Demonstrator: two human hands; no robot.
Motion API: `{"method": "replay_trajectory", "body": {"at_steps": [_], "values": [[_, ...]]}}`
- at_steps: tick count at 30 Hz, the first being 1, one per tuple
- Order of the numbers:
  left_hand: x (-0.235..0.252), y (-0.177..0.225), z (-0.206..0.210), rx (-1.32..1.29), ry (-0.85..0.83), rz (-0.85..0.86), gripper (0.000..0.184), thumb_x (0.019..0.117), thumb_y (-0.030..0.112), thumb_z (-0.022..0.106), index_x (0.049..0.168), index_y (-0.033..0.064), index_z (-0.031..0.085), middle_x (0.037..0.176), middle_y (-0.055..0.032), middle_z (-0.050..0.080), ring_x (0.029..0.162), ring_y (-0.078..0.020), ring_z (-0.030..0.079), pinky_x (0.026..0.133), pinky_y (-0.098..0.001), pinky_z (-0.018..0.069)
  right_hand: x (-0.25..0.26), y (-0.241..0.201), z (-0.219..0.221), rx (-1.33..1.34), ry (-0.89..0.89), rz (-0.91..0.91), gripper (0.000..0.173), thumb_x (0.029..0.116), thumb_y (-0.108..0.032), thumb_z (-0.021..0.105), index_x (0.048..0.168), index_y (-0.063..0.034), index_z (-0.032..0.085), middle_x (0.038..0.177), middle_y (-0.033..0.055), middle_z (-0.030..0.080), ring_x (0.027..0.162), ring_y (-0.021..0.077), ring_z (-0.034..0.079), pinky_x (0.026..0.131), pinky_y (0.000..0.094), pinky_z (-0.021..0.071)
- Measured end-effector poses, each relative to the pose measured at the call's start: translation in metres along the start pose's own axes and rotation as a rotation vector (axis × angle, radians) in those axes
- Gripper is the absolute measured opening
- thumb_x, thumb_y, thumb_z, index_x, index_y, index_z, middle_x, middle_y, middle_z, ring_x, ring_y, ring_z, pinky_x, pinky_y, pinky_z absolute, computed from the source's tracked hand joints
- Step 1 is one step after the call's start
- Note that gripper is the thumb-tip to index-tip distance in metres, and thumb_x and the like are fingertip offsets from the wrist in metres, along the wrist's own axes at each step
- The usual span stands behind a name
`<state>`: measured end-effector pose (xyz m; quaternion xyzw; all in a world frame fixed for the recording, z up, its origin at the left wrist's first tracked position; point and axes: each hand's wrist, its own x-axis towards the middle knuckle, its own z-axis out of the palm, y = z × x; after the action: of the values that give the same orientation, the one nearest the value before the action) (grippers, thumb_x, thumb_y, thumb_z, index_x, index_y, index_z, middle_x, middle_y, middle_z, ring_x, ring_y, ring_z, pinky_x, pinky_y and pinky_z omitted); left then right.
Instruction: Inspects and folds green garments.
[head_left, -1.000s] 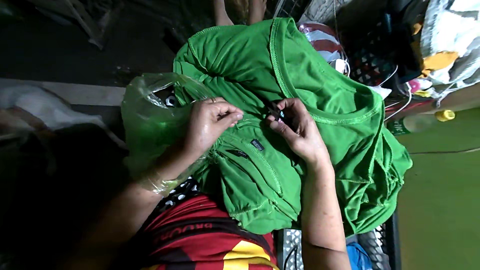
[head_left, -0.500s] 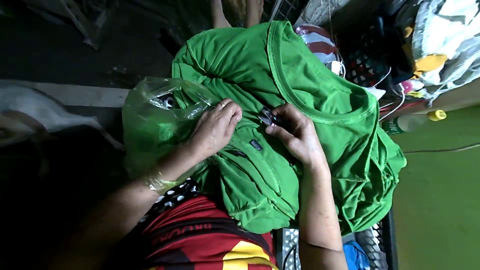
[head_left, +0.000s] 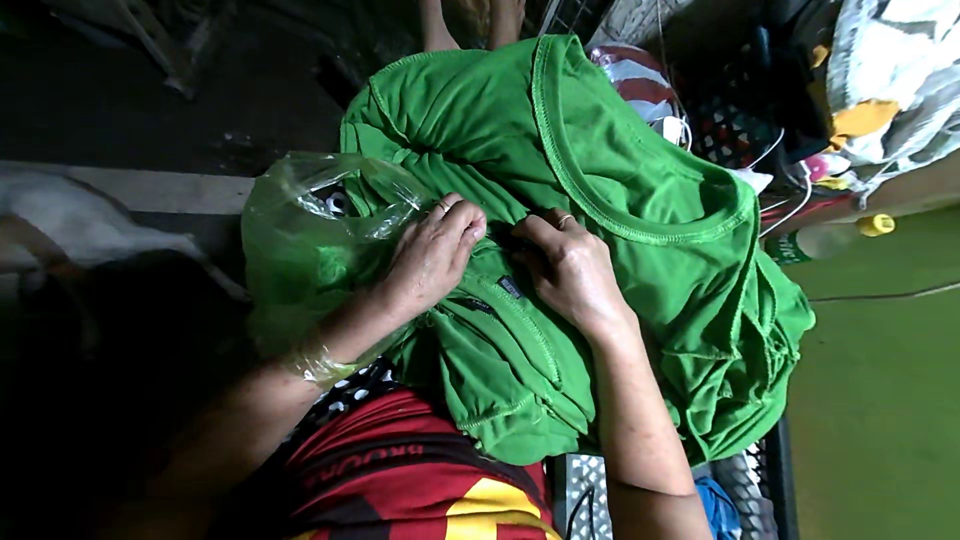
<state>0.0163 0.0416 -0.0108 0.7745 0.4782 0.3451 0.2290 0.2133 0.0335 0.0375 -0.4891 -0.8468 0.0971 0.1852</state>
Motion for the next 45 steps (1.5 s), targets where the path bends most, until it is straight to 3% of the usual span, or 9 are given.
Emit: {"method": "replay_trajectory", "body": {"at_steps": [4, 8, 15, 23, 27, 32, 37, 40, 45], "values": [[0.001, -0.003, -0.002, -0.093, -0.029, -0.064, 0.022, 0.1069, 0.014, 0.046, 0.104, -0.0005, 0.063, 0.103, -0.0151, 0.061, 0.087, -0.0236, 0.061, 0.077, -0.0417, 0.0505, -0.001, 0.003, -0.002, 0.048, -0.023, 0.002, 0.017, 0.0880, -0.003, 0.071, 0.105, -0.0049, 0.074, 0.096, 0.0202, 0.067, 0.077, 0.0351, 0.068, 0.061, 0.0511, 0.0528], [0.002, -0.014, -0.002, -0.235, -0.032, -0.082, 0.025, 0.1067, 0.018, 0.047, 0.105, 0.0007, 0.065, 0.103, -0.0096, 0.060, 0.090, -0.0124, 0.058, 0.082, -0.0289, 0.0482, 0.001, 0.008, -0.013, 0.143, -0.137, 0.023, 0.024, 0.0899, -0.009, 0.073, 0.113, -0.0037, 0.069, 0.106, 0.0196, 0.067, 0.086, 0.0339, 0.069, 0.069, 0.0522, 0.0555], [0.000, -0.015, 0.001, -0.314, 0.020, -0.076, 0.023, 0.1055, 0.021, 0.051, 0.102, 0.0038, 0.066, 0.104, -0.0042, 0.057, 0.094, -0.0047, 0.054, 0.083, -0.0187, 0.0439, 0.012, -0.013, -0.014, -0.035, -0.189, 0.024, 0.022, 0.0885, -0.010, 0.073, 0.110, -0.0096, 0.072, 0.094, 0.0214, 0.064, 0.074, 0.0380, 0.067, 0.057, 0.0515, 0.0516], [0.001, -0.015, 0.002, -0.342, 0.016, -0.126, 0.026, 0.1074, 0.019, 0.046, 0.101, 0.0001, 0.063, 0.103, -0.0078, 0.058, 0.091, -0.0066, 0.057, 0.082, -0.0210, 0.0479, 0.011, 0.008, -0.004, 0.062, -0.119, -0.047, 0.019, 0.0915, -0.007, 0.067, 0.110, -0.0080, 0.073, 0.096, 0.0194, 0.068, 0.081, 0.0376, 0.069, 0.064, 0.0557, 0.0533], [0.001, -0.015, 0.000, -0.406, 0.025, -0.209, 0.026, 0.1086, 0.020, 0.043, 0.106, -0.0003, 0.060, 0.095, -0.0057, 0.061, 0.085, -0.0053, 0.062, 0.081, -0.0225, 0.0534, 0.004, 0.025, -0.009, 0.201, -0.088, 0.042, 0.021, 0.0957, -0.011, 0.065, 0.115, -0.0021, 0.069, 0.102, 0.0163, 0.069, 0.091, 0.0311, 0.069, 0.078, 0.0532, 0.0559], [-0.002, -0.012, 0.000, -0.459, 0.061, -0.232, 0.020, 0.1069, 0.016, 0.048, 0.108, -0.0004, 0.060, 0.092, -0.0029, 0.062, 0.082, -0.0004, 0.063, 0.077, -0.0174, 0.0543, 0.004, 0.018, -0.012, 0.165, -0.122, 0.098, 0.023, 0.0909, -0.009, 0.072, 0.113, -0.0033, 0.070, 0.103, 0.0174, 0.068, 0.092, 0.0332, 0.069, 0.077, 0.0546, 0.0552], [0.003, -0.011, 0.001, -0.282, 0.127, -0.034, 0.019, 0.1001, 0.015, 0.063, 0.101, -0.0003, 0.073, 0.097, -0.0098, 0.064, 0.080, -0.0041, 0.060, 0.073, -0.0148, 0.0506, 0.004, 0.023, -0.009, 0.256, -0.085, 0.126, 0.028, 0.0947, -0.014, 0.068, 0.118, 0.0001, 0.065, 0.102, 0.0157, 0.069, 0.091, 0.0271, 0.069, 0.081, 0.0486, 0.0561], [0.010, -0.010, 0.000, -0.171, 0.094, 0.068, 0.015, 0.0975, 0.013, 0.066, 0.098, 0.0017, 0.076, 0.092, -0.0118, 0.064, 0.073, -0.0077, 0.059, 0.068, -0.0167, 0.0488, 0.001, 0.016, -0.013, 0.281, -0.067, 0.180, 0.025, 0.0961, -0.009, 0.066, 0.119, -0.0009, 0.063, 0.096, 0.0139, 0.067, 0.080, 0.0222, 0.066, 0.072, 0.0414, 0.0552], [0.014, -0.006, -0.003, 0.063, -0.022, 0.234, 0.016, 0.1003, 0.010, 0.060, 0.098, -0.0013, 0.071, 0.093, -0.0196, 0.066, 0.080, -0.0320, 0.068, 0.074, -0.0421, 0.0565, -0.001, 0.013, -0.013, 0.285, -0.061, 0.203, 0.025, 0.0969, -0.008, 0.065, 0.121, -0.0018, 0.062, 0.096, 0.0134, 0.068, 0.078, 0.0213, 0.066, 0.070, 0.0399, 0.0553]]}}
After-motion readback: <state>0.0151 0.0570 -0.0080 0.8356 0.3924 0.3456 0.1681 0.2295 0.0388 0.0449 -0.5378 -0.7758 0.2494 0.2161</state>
